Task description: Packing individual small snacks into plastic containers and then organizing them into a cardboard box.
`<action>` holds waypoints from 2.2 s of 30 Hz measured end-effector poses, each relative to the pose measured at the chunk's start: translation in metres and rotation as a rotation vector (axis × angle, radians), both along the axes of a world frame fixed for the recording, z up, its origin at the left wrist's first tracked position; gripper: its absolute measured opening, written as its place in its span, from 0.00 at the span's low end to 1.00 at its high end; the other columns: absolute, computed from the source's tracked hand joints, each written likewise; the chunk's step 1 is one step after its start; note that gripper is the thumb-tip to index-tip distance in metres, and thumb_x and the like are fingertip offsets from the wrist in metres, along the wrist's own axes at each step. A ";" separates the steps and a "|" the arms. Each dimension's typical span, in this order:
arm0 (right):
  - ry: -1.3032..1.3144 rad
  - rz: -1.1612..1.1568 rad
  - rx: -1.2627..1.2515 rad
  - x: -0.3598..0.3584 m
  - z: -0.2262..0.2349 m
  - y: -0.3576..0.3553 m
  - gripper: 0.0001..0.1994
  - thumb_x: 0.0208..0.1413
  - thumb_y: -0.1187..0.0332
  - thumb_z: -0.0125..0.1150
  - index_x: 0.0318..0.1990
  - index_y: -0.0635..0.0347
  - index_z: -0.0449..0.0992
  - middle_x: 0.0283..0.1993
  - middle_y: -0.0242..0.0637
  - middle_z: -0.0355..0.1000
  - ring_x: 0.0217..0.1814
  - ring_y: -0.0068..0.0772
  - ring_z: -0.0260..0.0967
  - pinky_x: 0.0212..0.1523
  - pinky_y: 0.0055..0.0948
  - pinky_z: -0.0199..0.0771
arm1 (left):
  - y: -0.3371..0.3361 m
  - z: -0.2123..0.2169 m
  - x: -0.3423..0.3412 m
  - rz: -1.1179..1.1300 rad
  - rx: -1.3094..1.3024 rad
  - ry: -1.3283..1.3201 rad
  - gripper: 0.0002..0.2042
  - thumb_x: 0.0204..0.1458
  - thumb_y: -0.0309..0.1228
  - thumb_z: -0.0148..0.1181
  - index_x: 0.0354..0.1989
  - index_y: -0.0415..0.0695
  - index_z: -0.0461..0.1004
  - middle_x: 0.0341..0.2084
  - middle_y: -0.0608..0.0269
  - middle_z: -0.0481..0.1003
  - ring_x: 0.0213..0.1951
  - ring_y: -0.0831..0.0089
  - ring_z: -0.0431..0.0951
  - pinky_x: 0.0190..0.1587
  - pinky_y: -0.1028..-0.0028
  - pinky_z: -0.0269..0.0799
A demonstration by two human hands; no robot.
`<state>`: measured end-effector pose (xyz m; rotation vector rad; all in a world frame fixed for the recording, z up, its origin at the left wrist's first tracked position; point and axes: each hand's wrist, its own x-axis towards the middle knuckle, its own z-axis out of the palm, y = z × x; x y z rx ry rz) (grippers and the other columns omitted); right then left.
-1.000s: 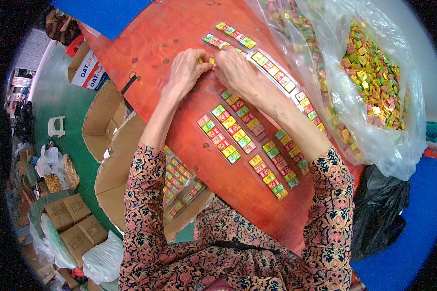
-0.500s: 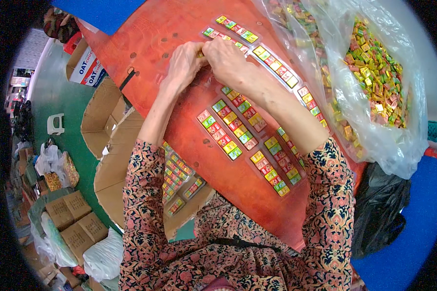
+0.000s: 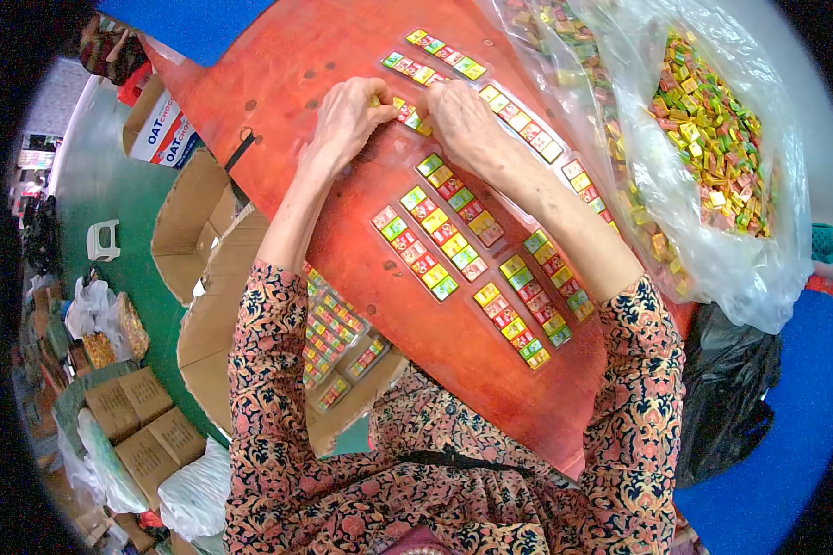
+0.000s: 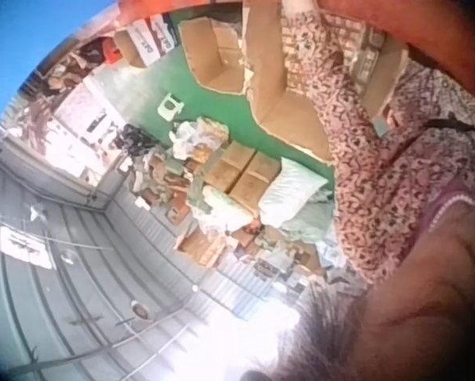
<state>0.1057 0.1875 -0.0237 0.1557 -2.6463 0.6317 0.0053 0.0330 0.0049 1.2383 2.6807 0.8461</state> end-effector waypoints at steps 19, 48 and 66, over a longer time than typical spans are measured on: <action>-0.607 -0.059 -1.607 -0.001 0.040 0.006 0.14 0.53 0.80 0.49 0.49 0.73 0.64 0.44 0.44 0.67 0.43 0.32 0.70 0.48 0.27 0.72 | -0.058 0.002 -0.030 0.161 1.132 -1.666 0.25 0.60 0.42 0.40 0.48 0.23 0.60 0.48 0.33 0.63 0.49 0.44 0.68 0.51 0.59 0.70; -0.267 -0.102 -0.758 -0.070 0.030 -0.022 0.11 0.47 0.75 0.58 0.39 0.70 0.75 0.31 0.41 0.74 0.30 0.25 0.73 0.33 0.22 0.74 | -0.075 0.004 -0.036 0.324 1.188 -1.609 0.14 0.54 0.24 0.48 0.46 0.26 0.64 0.47 0.34 0.65 0.50 0.43 0.67 0.51 0.55 0.69; -0.488 -0.007 -1.122 -0.065 0.053 -0.038 0.13 0.50 0.65 0.60 0.36 0.68 0.75 0.25 0.33 0.71 0.30 0.20 0.69 0.28 0.19 0.68 | -0.054 0.009 -0.032 0.294 1.112 -1.608 0.12 0.54 0.22 0.47 0.43 0.25 0.66 0.43 0.41 0.68 0.46 0.52 0.71 0.47 0.55 0.73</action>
